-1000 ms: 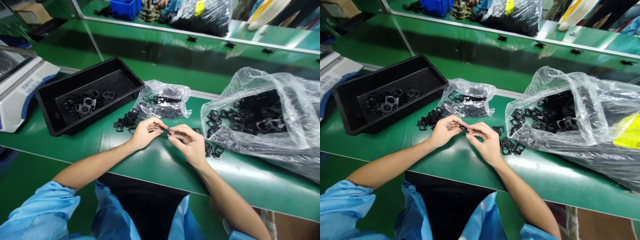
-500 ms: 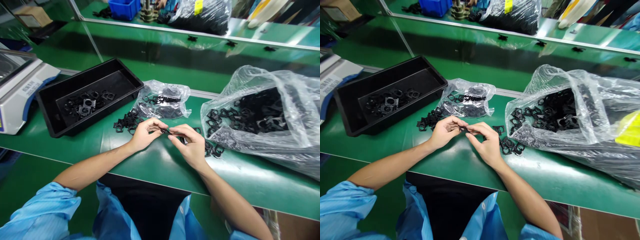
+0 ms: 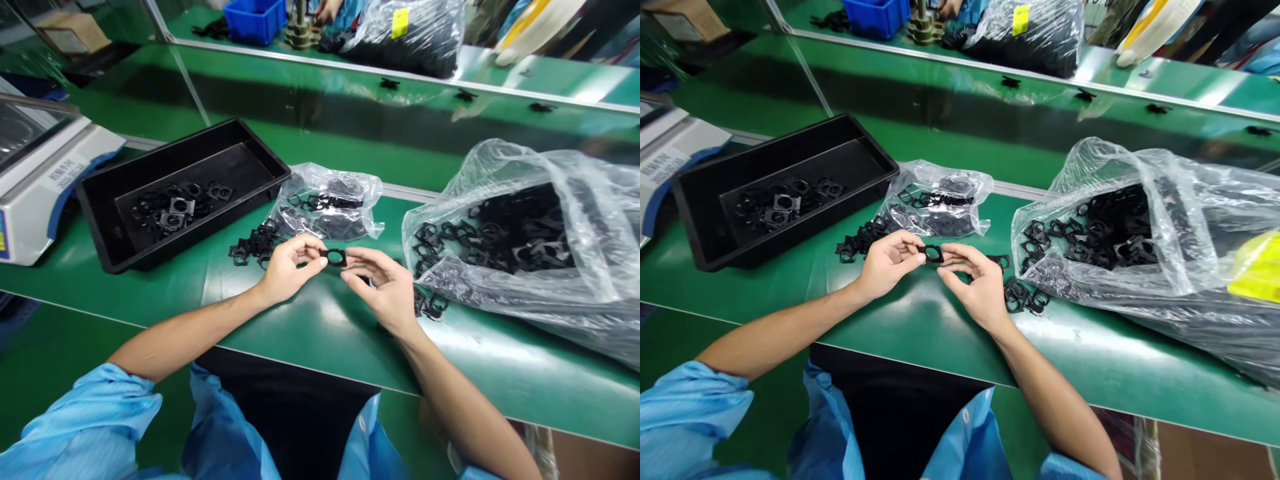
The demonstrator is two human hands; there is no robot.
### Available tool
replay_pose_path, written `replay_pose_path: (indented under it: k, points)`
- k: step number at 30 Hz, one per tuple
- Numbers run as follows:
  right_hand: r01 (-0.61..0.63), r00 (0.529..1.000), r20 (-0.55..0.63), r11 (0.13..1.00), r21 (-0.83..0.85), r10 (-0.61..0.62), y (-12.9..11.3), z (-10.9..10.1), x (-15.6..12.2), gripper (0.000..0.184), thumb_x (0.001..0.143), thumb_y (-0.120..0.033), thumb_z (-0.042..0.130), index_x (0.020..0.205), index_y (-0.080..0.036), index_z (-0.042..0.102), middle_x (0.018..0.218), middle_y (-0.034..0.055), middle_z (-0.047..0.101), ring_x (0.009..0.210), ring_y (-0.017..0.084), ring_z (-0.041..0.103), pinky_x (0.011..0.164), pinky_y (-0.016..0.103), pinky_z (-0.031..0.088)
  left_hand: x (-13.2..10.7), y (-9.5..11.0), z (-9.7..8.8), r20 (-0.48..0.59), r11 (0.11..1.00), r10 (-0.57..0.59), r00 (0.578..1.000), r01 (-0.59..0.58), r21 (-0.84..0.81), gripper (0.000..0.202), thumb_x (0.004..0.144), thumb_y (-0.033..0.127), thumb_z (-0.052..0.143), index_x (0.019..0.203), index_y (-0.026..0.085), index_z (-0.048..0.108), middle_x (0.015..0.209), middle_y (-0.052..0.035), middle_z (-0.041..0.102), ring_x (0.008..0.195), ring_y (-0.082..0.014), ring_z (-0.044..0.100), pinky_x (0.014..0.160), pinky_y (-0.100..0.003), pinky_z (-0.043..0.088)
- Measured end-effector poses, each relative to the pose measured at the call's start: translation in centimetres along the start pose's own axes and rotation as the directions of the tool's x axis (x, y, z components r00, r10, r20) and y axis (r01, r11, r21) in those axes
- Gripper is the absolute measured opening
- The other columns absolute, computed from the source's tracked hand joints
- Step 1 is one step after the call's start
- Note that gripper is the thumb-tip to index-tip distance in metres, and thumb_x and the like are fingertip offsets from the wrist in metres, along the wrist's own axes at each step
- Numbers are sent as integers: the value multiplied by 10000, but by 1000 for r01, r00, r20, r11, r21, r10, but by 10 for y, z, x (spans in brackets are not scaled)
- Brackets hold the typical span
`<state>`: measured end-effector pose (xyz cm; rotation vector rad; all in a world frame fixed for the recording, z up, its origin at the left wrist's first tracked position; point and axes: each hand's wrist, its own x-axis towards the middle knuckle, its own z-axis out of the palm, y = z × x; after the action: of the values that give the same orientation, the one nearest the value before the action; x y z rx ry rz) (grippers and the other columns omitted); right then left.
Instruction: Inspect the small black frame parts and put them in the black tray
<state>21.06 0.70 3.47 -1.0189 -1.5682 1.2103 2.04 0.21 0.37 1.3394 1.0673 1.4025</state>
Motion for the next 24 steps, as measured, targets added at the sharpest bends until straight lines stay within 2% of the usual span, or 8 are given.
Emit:
replay_pose_path:
  k: [7,14,19,24]
  points:
    - [-82,995,-60,996,40,85,3,0,-1,438,755,-429,845,1116,-212,725,931,67,790,870,213,769,871,367,633,-1,1,0,13,1000,-20,1000,20,-4,201,824,337,746,869,173,639,722,27,624,669,-92,624,664,-207,522]
    - [-62,995,-76,998,-9,61,2,0,-1,352,758,-429,834,1022,-207,764,916,60,778,822,193,751,832,348,632,-3,1,2,13,1000,-28,1000,28,4,208,819,350,745,858,174,642,741,16,636,691,-104,630,684,-222,536]
    - [-76,997,-19,997,6,76,2,-1,2,367,746,-460,835,993,-197,766,939,64,761,828,187,736,804,325,634,-4,4,3,-10,997,35,999,-35,63,207,847,372,719,869,175,656,798,-2,667,722,-115,655,717,-236,562]
    - [-28,999,-45,999,-44,26,1,-1,1,209,819,-392,776,910,-204,781,909,45,751,800,169,727,802,312,627,-5,7,2,31,991,78,996,-81,110,146,856,317,701,875,176,669,807,-12,689,729,-125,667,736,-246,570]
